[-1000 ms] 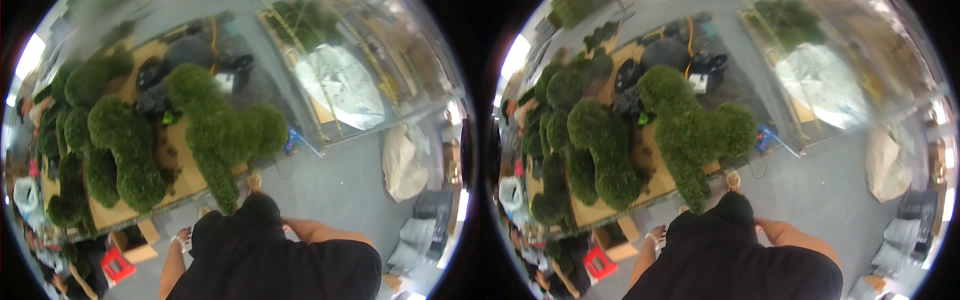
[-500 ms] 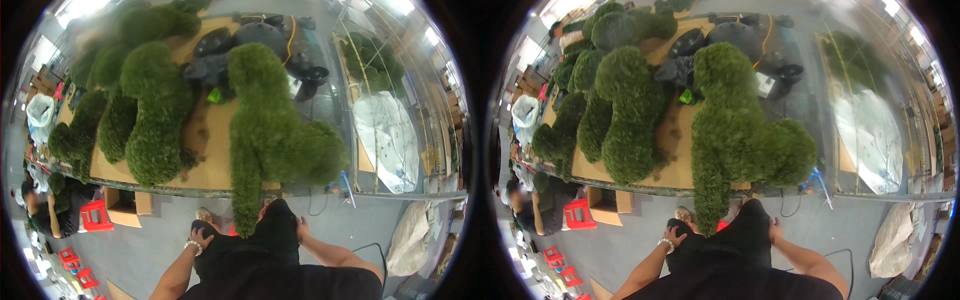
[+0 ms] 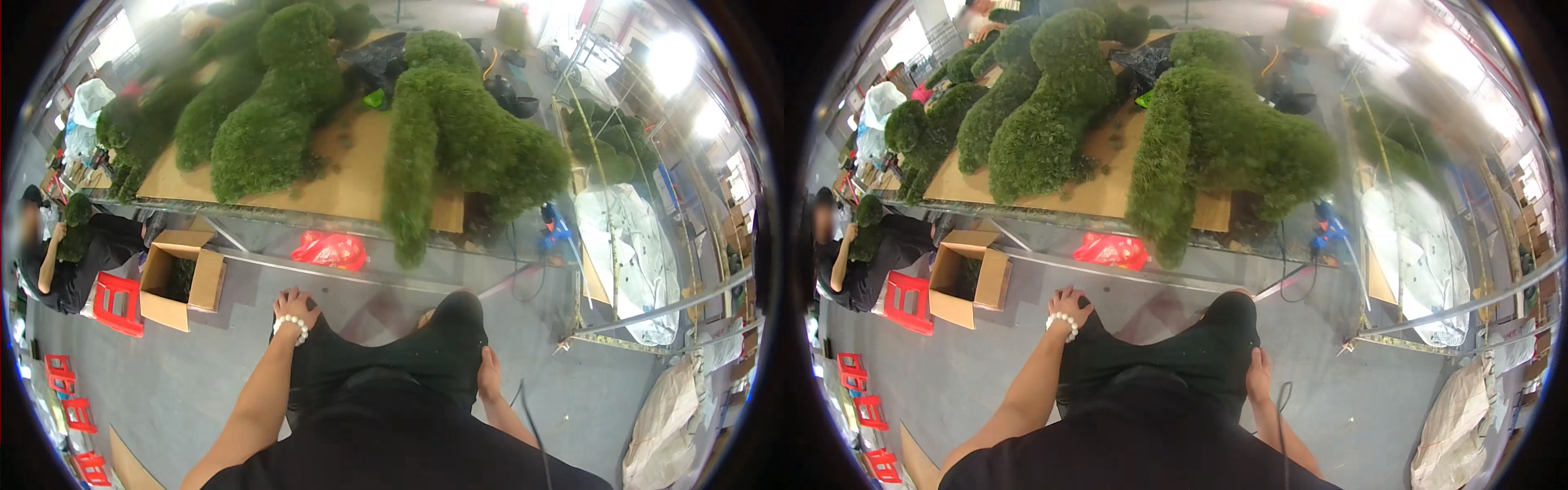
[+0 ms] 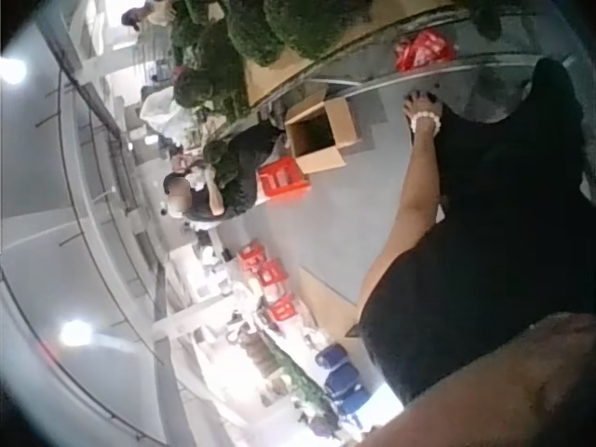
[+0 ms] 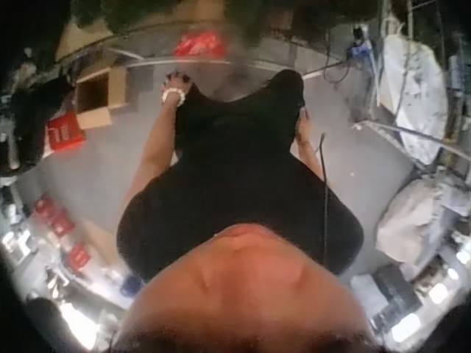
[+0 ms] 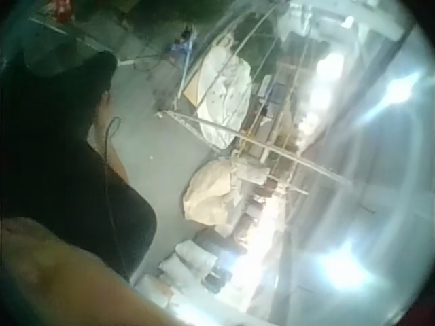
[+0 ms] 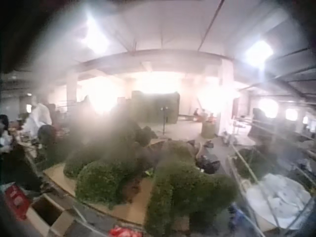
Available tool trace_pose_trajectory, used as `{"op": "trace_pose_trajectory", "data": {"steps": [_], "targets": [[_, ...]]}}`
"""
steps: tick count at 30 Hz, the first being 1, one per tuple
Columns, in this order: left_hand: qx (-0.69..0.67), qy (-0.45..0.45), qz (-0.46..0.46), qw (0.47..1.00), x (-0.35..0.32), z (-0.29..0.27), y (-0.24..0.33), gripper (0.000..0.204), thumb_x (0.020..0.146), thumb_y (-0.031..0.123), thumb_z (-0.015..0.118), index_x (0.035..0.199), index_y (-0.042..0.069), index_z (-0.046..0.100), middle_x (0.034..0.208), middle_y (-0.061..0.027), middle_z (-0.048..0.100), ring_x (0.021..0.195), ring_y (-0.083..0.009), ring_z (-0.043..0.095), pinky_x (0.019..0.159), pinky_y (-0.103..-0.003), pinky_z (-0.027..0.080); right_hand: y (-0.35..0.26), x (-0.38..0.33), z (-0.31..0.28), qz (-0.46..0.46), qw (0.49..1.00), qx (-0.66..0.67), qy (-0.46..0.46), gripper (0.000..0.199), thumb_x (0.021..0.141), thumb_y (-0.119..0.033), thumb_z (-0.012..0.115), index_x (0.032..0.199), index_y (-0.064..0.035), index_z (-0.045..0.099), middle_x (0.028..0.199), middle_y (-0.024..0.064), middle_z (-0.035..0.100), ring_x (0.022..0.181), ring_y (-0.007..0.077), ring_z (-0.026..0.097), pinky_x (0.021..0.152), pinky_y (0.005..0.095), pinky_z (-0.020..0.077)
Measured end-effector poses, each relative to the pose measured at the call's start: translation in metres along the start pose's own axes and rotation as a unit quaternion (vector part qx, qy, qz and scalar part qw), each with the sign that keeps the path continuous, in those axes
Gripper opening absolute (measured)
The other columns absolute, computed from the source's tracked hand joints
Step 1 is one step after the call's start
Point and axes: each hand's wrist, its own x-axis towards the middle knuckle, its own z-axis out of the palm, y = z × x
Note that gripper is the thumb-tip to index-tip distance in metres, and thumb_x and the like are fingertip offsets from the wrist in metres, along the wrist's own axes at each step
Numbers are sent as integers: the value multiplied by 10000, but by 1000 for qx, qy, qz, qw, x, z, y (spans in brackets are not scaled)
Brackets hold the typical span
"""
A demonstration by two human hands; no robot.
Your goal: Using a hot glue gun to attach and trim green artificial moss onto shaped bases for decorative products.
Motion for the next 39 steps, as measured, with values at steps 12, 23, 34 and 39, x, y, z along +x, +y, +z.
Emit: {"op": "trace_pose_trajectory", "data": {"steps": [12,23,34,39], "targets": [[-33,157,309,937,-30,-47,40,429,841,273,700,1234,122,621,1406,-104,518,1333,-363,426,1142,-474,310,-23,-3,13,-84,972,-219,35,700,911,-536,529,1326,28,502,1250,304,586,1225,447,521,1033,497,425],[-237,200,312,898,-9,-61,106,155,866,172,712,979,66,722,941,-115,723,924,-291,690,859,-393,528,-76,-17,-32,-103,919,-373,-72,665,901,-496,606,1319,16,524,1276,273,589,1205,423,546,1016,469,451],[-453,19,396,799,12,-76,120,181,901,134,695,1032,10,712,974,-103,737,860,-195,702,766,-302,542,-59,-57,-50,-157,966,-193,67,611,877,-431,689,1314,-17,587,890,130,691,822,273,659,788,384,518],[-503,37,336,795,46,-135,139,234,925,167,675,1089,1,688,1003,-107,725,900,-206,695,804,-331,544,-99,-63,-16,-79,918,-314,229,547,919,-437,615,1301,-45,605,714,111,631,720,307,633,698,420,488]]}}
